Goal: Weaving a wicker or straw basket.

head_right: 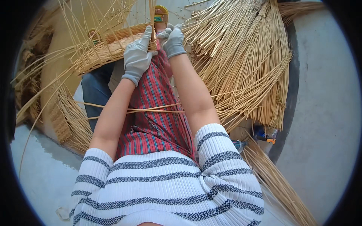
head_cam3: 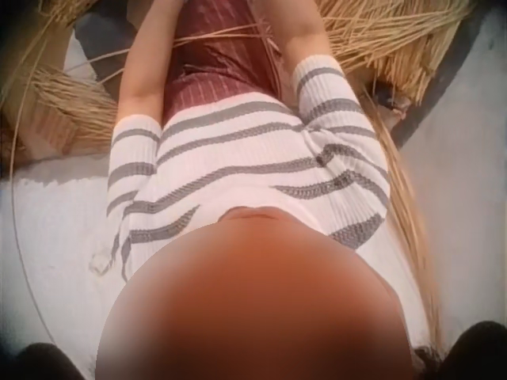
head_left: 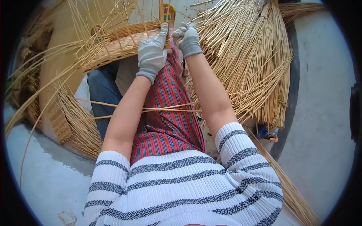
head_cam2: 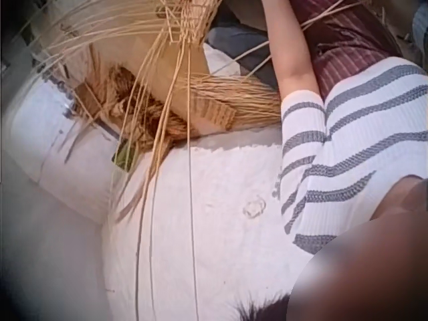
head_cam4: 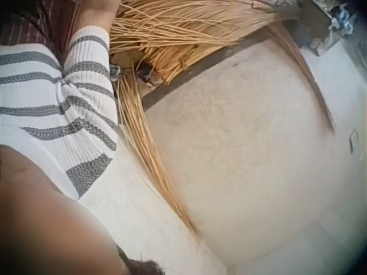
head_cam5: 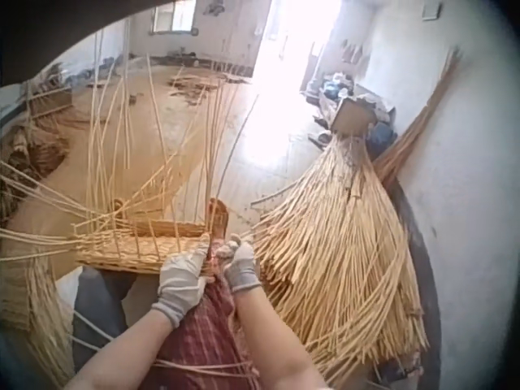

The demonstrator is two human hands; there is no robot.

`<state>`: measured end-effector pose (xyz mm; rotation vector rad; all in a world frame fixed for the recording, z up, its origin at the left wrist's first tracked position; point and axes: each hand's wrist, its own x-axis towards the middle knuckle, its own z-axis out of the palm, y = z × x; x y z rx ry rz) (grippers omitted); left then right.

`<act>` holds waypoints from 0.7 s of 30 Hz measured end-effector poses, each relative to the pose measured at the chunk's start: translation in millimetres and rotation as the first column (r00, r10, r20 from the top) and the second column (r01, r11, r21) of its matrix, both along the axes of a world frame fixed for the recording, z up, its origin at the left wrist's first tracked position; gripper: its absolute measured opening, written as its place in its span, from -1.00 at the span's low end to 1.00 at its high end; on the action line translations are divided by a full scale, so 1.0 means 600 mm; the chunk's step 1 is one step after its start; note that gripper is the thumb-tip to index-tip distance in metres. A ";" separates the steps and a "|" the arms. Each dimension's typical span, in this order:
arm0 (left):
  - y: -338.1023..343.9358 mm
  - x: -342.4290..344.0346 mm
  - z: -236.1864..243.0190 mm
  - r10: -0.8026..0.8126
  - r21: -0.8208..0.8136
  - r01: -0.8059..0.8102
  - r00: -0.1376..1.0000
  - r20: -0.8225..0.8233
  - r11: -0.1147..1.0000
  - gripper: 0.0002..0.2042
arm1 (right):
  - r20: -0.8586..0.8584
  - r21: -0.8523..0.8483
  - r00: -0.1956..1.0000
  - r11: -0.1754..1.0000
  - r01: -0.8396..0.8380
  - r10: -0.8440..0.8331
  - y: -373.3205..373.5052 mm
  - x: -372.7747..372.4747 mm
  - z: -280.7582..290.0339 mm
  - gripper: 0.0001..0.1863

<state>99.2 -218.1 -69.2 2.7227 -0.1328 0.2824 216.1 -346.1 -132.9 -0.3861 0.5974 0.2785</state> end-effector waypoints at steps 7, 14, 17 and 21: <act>0.000 0.009 0.001 0.008 0.003 -0.008 1.000 -0.008 1.000 -0.08 | 0.019 0.305 0.996 0.949 0.080 -0.090 -0.051 0.007 0.000 -0.18; -0.002 0.010 0.001 0.005 -0.017 -0.007 0.996 -0.086 1.000 -0.07 | 0.158 0.086 0.985 0.995 0.050 -0.063 -0.062 -0.032 0.036 -0.21; 0.004 0.010 -0.003 0.007 -0.019 -0.009 0.997 -0.072 1.000 -0.06 | 0.331 -0.137 0.943 0.986 0.091 -0.041 -0.043 -0.076 0.084 -0.29; -0.003 0.020 -0.027 -0.005 -0.020 0.006 0.997 0.072 1.000 -0.26 | 0.602 -0.485 0.793 0.833 0.268 0.096 0.005 -0.143 0.096 -0.49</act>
